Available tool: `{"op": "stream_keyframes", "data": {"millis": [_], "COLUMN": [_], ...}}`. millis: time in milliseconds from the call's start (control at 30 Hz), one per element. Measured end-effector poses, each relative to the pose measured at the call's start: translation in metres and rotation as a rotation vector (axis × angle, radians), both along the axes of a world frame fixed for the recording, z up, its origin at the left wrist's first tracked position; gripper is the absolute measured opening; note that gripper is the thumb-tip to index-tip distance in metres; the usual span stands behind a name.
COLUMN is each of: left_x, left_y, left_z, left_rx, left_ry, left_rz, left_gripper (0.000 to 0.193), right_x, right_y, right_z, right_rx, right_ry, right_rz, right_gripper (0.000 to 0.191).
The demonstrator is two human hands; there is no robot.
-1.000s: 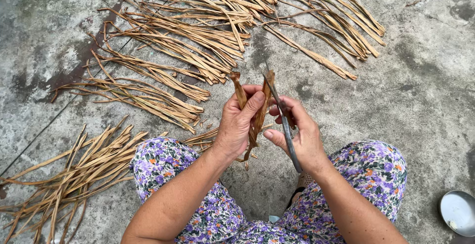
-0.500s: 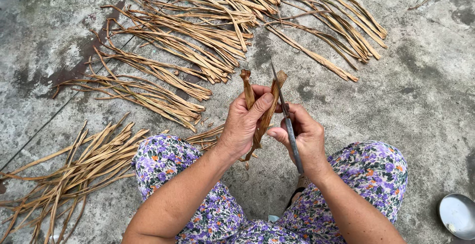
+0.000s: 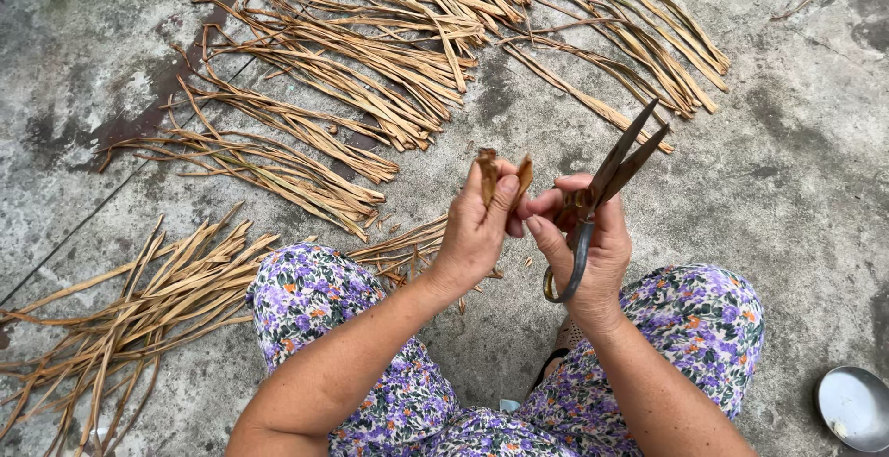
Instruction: The person sits on a low stool on a concrete floor and trims dried palm-like leaves with scissors, cutting off hard midribs and damaged ends. They pick up leaves one at a time from piles on the ground, snip them, and place the trimmed strips back into piles.
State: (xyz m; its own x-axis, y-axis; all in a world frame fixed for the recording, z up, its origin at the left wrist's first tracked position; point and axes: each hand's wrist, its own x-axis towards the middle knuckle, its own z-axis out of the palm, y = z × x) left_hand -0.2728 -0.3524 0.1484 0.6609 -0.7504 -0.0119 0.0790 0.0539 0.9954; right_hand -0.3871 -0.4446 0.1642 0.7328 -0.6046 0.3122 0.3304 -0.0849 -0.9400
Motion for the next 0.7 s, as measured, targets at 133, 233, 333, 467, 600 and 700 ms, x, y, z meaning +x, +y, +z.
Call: {"op": "stream_keyframes", "data": {"millis": [133, 233, 333, 467, 600, 700], "left_x": [-0.009, -0.015, -0.015, -0.003, -0.002, 0.004], "left_y": [0.004, 0.006, 0.007, 0.007, 0.011, 0.012], "left_z": [0.007, 0.009, 0.006, 0.001, -0.001, 0.0], "left_rx": [0.03, 0.198, 0.207, 0.017, -0.065, -0.023], "left_ry": [-0.365, -0.519, -0.518, -0.123, 0.112, 0.107], "left_rz": [-0.032, -0.074, -0.105, -0.217, -0.219, -0.118], "left_gripper": [0.025, 0.032, 0.037, 0.043, 0.024, 0.017], "right_x": [0.0, -0.001, -0.004, -0.006, -0.006, -0.007], "right_y": [-0.001, -0.003, -0.007, -0.023, -0.031, -0.036], "right_z": [0.004, 0.004, 0.004, 0.005, 0.001, 0.001], "right_rx": [-0.061, -0.02, 0.03, 0.149, 0.29, 0.22], "right_ry": [-0.002, 0.026, 0.033, -0.016, -0.053, 0.043], "right_rz": [-0.022, -0.034, -0.04, -0.063, -0.075, -0.067], "right_gripper": [0.048, 0.048, 0.046, 0.044, 0.044, 0.044]}}
